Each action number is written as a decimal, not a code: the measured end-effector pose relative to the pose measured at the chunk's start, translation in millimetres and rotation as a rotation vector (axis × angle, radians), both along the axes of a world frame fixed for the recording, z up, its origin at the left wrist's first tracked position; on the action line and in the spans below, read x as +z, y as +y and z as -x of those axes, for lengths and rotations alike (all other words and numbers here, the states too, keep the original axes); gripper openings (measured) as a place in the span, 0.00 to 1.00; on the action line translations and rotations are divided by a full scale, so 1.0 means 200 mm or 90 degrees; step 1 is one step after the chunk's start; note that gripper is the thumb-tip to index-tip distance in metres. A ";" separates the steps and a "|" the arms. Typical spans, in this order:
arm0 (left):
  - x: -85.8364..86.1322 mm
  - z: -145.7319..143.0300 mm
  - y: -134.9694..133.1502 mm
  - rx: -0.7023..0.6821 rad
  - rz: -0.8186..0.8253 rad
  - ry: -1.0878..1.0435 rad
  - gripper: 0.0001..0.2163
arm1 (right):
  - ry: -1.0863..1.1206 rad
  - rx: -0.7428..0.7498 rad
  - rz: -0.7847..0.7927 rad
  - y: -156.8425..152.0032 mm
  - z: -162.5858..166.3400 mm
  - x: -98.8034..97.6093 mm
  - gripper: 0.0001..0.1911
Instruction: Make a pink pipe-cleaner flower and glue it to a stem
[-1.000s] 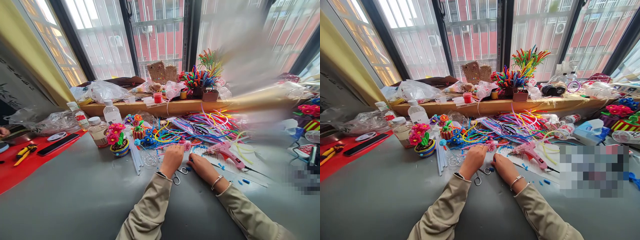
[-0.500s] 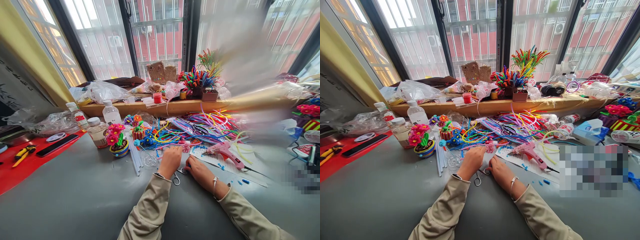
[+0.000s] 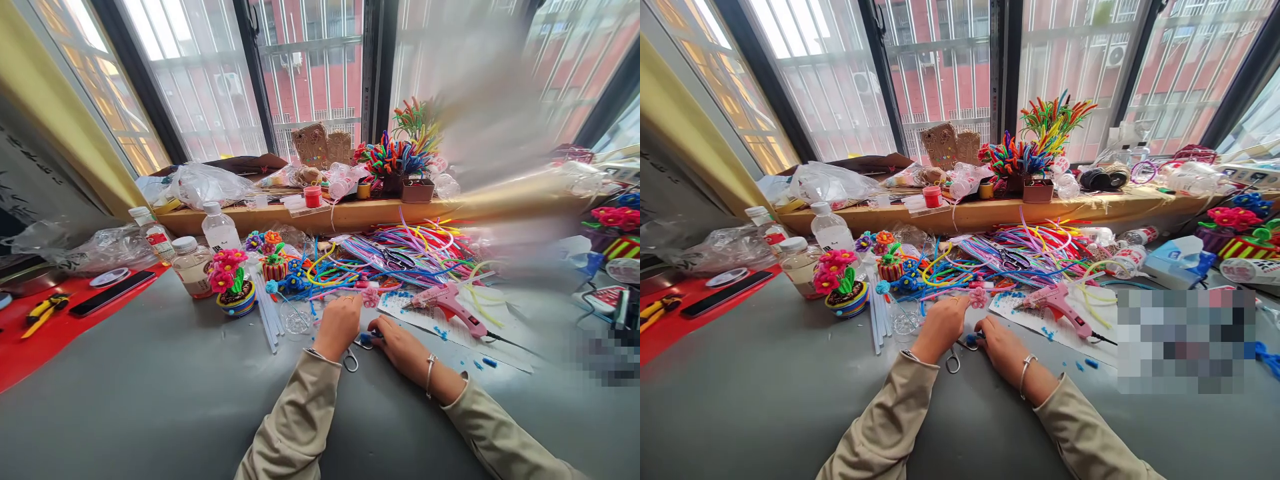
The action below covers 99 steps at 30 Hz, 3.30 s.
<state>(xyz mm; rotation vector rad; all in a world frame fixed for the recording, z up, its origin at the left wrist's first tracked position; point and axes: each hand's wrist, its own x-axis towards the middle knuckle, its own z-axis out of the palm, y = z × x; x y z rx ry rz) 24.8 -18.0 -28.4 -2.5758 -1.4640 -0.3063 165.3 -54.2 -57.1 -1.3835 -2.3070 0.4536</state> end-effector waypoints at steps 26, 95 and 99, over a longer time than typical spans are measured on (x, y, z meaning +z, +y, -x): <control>-0.02 0.00 0.01 0.031 -0.004 -0.019 0.10 | 0.453 -0.155 0.175 0.05 0.03 0.03 0.14; 0.00 -0.01 0.00 0.117 0.037 -0.323 0.12 | 1.112 -0.172 0.600 0.02 -0.03 0.09 0.19; 0.01 -0.02 -0.01 0.115 0.044 -0.339 0.12 | 1.140 -0.152 0.611 0.02 -0.03 0.11 0.17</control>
